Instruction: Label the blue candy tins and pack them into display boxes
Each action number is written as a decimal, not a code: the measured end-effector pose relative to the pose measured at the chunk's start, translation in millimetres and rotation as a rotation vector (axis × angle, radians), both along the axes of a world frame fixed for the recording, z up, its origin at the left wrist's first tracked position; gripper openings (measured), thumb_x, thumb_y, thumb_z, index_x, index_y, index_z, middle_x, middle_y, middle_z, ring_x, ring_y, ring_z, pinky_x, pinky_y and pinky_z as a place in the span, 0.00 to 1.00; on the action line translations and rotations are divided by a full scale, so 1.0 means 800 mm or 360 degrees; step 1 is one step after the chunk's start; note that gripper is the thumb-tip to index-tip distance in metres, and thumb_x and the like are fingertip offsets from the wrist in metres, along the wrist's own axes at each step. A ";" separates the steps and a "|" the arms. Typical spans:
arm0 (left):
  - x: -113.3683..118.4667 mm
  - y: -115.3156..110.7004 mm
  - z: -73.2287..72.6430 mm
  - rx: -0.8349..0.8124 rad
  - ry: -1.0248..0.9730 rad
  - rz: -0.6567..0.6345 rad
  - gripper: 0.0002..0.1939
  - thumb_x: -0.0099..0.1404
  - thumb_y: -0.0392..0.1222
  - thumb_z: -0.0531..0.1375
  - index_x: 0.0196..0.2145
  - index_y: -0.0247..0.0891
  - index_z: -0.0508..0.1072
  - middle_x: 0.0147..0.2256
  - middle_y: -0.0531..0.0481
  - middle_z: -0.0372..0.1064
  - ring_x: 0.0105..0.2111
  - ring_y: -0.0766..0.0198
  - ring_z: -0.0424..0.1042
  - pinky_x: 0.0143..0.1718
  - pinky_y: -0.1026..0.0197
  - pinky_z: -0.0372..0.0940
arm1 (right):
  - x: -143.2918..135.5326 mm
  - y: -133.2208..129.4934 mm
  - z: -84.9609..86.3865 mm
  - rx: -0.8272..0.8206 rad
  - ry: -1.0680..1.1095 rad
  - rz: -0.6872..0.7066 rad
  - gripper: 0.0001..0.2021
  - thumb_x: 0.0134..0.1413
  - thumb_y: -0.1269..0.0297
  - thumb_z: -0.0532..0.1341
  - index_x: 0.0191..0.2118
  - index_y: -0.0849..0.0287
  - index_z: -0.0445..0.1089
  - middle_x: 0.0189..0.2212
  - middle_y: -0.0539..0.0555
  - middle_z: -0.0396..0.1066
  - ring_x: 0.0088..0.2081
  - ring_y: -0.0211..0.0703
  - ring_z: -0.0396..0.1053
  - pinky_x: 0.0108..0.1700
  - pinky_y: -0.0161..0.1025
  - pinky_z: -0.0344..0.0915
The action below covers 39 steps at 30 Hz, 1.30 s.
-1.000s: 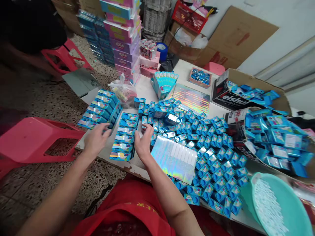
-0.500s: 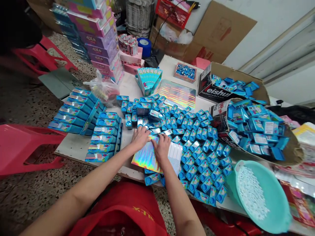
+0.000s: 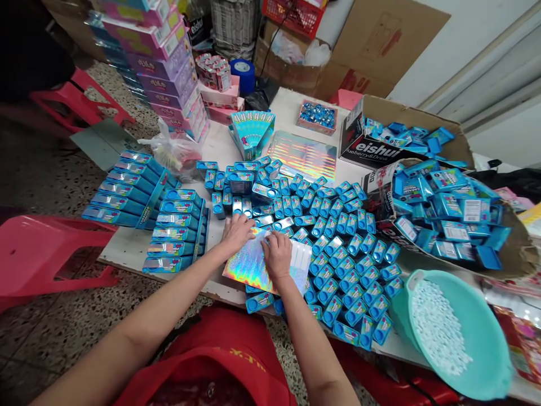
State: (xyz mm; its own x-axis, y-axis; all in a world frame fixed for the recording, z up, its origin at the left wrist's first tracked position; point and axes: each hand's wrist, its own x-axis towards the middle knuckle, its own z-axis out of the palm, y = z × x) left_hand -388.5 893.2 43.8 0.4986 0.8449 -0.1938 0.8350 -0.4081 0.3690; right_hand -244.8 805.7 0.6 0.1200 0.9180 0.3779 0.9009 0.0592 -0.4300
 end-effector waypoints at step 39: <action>-0.270 0.070 0.101 -0.0193 -0.0514 0.0422 0.09 0.65 0.39 0.46 0.41 0.42 0.63 0.28 0.52 0.66 0.30 0.58 0.69 0.31 0.60 0.58 | -0.259 0.132 0.115 -0.0298 0.1305 -0.0298 0.07 0.41 0.59 0.66 0.23 0.57 0.74 0.35 0.54 0.63 0.43 0.49 0.62 0.50 0.47 0.58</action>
